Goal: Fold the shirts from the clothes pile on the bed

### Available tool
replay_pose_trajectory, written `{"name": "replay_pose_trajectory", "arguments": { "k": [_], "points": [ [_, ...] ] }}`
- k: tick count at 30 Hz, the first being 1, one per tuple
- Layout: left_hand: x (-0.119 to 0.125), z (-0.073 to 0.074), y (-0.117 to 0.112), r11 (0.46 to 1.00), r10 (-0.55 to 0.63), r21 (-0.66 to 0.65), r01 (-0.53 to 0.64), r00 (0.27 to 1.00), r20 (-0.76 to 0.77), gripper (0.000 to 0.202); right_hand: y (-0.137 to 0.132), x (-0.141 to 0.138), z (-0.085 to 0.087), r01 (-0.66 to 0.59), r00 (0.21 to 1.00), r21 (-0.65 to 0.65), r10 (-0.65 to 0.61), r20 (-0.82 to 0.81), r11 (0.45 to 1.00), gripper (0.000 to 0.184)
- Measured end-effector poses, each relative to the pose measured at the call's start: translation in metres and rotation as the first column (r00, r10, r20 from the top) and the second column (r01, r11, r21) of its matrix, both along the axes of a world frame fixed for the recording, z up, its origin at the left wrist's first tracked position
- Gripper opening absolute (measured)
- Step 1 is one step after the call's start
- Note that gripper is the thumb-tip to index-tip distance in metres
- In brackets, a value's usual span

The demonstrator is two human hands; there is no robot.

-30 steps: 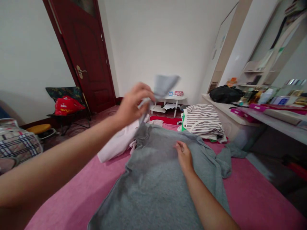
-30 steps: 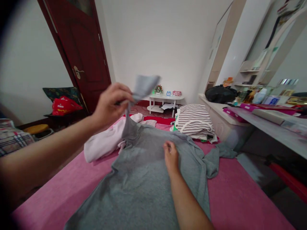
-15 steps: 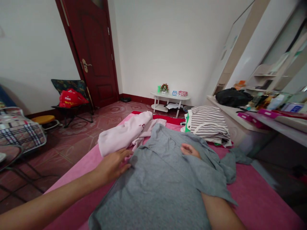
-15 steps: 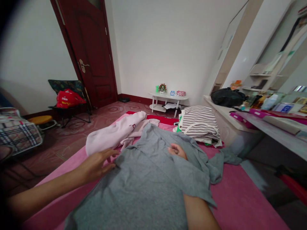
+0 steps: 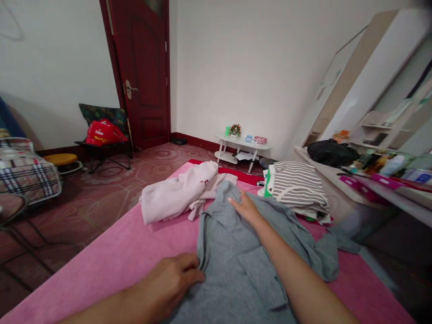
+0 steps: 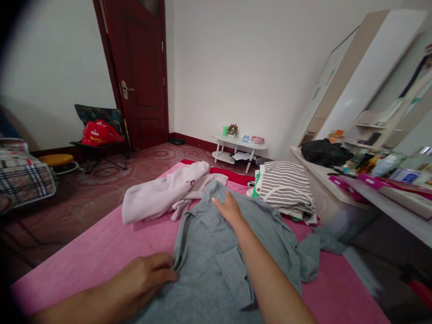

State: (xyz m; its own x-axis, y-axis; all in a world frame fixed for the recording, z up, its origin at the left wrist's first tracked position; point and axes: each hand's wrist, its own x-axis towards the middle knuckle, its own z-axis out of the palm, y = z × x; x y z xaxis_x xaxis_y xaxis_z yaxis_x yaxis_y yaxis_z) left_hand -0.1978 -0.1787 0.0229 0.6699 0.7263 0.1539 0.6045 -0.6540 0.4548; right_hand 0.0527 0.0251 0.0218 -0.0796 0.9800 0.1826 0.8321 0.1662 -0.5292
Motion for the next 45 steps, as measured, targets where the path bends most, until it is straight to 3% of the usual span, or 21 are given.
{"name": "replay_pose_trajectory", "arguments": {
  "k": [2,4,5,8,10,12,16,18,20,24,29,32,35,37,39,41,45],
  "points": [
    [0.005,0.012,0.000,0.998,-0.046,0.048,0.046,0.999,0.000,0.029,0.003,-0.026,0.002,-0.012,0.995,-0.027,0.015,0.096,1.000,0.084],
    [0.001,0.026,0.014,0.992,0.034,0.116,-0.039,0.999,0.042,0.034,-0.001,-0.048,-0.001,-0.004,0.968,-0.028,0.011,0.252,1.000,0.082],
    [-0.005,0.031,0.026,0.980,0.108,0.161,-0.118,0.992,0.069,0.032,-0.005,-0.057,-0.003,0.006,0.948,-0.012,-0.002,0.318,1.000,0.073],
    [-0.030,0.039,0.074,0.871,0.366,0.315,-0.376,0.926,0.095,0.029,-0.016,-0.070,-0.010,0.036,0.919,0.045,-0.051,0.392,0.998,0.036],
    [-0.042,0.037,0.108,0.793,0.498,0.376,-0.479,0.866,0.054,0.039,-0.020,-0.070,-0.014,0.050,0.924,0.062,-0.070,0.376,0.997,0.028],
    [-0.044,0.032,0.135,0.758,0.567,0.383,-0.528,0.824,0.013,0.052,-0.022,-0.067,-0.017,0.055,0.929,0.081,-0.080,0.361,0.995,0.025],
    [-0.013,0.029,0.172,0.775,0.600,0.329,-0.540,0.792,-0.115,0.082,-0.022,-0.057,-0.024,0.107,0.966,0.166,-0.142,0.217,0.980,0.021],
    [0.008,0.028,0.188,0.775,0.626,0.285,-0.564,0.746,-0.225,0.096,-0.021,-0.053,-0.028,0.136,0.981,0.212,-0.162,0.110,0.968,0.019],
    [0.026,0.026,0.204,0.741,0.672,0.282,-0.610,0.677,-0.300,0.102,-0.021,-0.050,-0.032,0.144,0.985,0.228,-0.163,0.065,0.963,0.019],
    [0.043,0.016,0.228,0.669,0.742,0.379,-0.640,0.606,-0.287,0.085,-0.023,-0.051,-0.035,0.119,0.990,0.205,-0.132,0.046,0.971,0.018],
    [0.039,0.010,0.251,0.687,0.713,0.462,-0.562,0.645,-0.275,0.051,-0.028,-0.057,-0.035,0.077,0.991,0.219,-0.098,0.087,0.973,0.045],
    [0.027,0.028,0.275,0.674,0.710,0.506,-0.539,0.661,-0.241,0.042,-0.030,-0.057,-0.035,0.060,0.993,0.212,-0.080,0.088,0.975,0.046],
    [0.013,0.053,0.305,0.625,0.744,0.529,-0.574,0.643,-0.182,0.041,-0.028,-0.056,-0.034,0.086,0.996,0.202,-0.091,0.018,0.976,0.040],
    [0.008,0.059,0.318,0.610,0.754,0.529,-0.590,0.637,-0.158,0.043,-0.026,-0.055,-0.035,0.125,0.992,0.215,-0.118,-0.045,0.969,0.041],
    [0.009,0.052,0.322,0.629,0.742,0.511,-0.586,0.650,-0.168,0.045,-0.022,-0.054,-0.037,0.169,0.984,0.238,-0.150,-0.097,0.957,0.049],
    [0.015,0.034,0.317,0.671,0.712,0.478,-0.567,0.672,-0.203,0.050,-0.019,-0.054,-0.040,0.194,0.978,0.247,-0.168,-0.121,0.949,0.059],
    [0.026,0.006,0.298,0.747,0.648,0.412,-0.522,0.709,-0.277,0.078,-0.014,-0.054,-0.043,0.190,0.979,0.213,-0.167,-0.121,0.958,0.067]
  ]
}}
